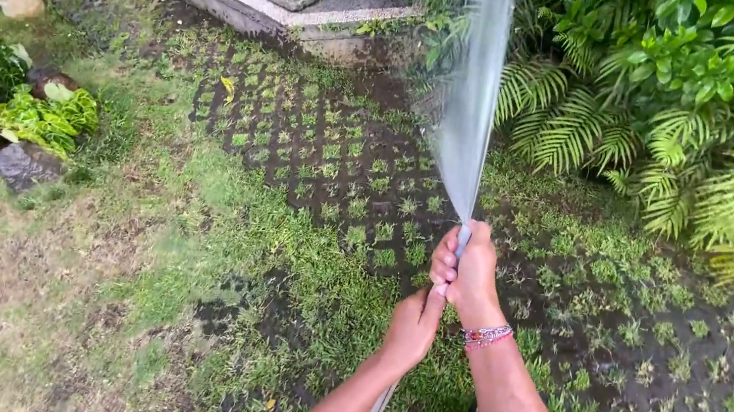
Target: The person uses a garden hose to water a patch of dry grass and several potted plants in a backyard. The person moves the hose to cover different areas of the lawn and then waters plants in a paved section.
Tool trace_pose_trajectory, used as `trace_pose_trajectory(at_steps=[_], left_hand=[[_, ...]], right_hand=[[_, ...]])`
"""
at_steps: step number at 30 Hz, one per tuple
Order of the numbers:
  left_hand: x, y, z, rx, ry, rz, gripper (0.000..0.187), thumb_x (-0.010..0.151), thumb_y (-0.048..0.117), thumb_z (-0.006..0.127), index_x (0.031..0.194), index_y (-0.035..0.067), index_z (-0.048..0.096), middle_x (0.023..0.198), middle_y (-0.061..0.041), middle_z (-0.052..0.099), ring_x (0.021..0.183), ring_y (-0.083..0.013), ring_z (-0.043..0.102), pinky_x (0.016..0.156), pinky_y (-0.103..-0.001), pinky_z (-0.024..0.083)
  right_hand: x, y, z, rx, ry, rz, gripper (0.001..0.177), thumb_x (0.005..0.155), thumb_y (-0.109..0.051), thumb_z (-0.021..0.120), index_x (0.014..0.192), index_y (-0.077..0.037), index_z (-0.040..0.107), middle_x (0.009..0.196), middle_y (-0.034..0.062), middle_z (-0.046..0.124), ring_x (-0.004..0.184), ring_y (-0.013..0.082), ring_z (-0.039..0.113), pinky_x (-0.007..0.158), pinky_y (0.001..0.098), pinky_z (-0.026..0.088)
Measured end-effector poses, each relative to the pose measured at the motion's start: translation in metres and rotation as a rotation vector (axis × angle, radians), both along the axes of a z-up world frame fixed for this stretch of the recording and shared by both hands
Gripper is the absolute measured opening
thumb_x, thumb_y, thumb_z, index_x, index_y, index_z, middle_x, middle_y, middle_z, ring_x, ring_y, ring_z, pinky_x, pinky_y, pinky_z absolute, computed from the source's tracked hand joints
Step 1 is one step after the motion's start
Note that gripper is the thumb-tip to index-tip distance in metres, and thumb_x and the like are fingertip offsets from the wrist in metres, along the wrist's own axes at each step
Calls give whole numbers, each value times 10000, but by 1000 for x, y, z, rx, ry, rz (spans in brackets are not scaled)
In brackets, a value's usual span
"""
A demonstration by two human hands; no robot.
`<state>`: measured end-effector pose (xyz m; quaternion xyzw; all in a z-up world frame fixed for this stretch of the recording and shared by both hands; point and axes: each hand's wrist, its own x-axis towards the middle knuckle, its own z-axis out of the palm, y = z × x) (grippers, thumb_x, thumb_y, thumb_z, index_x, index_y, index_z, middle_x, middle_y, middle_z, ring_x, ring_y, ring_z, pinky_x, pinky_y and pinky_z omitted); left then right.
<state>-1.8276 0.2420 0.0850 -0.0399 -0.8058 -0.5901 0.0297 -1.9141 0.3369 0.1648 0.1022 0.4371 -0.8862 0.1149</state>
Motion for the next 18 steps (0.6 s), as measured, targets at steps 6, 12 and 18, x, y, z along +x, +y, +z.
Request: trace_pose_trajectory(at_steps=[6,12,18], left_hand=[[-88,65,24,16,49,107,510,1109,362,404,857,-23,624,718,-268,658,755,-473,675,644,-532,460],[-165,131,61,-10,58,103,534,1106,401,407,851,-7,638,705,-280,657,755,-487,672,645,-553,432],[-226,162,31,70,19,118,512,1124,379,387,885,24,669,655,-177,654,666,-282,635,624,-454,461]], right_hand=[[-101,55,8,27,3,85,453,943,-466,396,629,-140,406,491,-23,253,288,113,255,267,302,215],[-183,123,33,23,21,114,429,944,-440,372,635,-147,421,486,-31,268,289,109,269,277,301,237],[-230,148,42,-2,50,73,424,950,-410,367,627,-142,425,472,-27,273,274,113,271,266,307,241]])
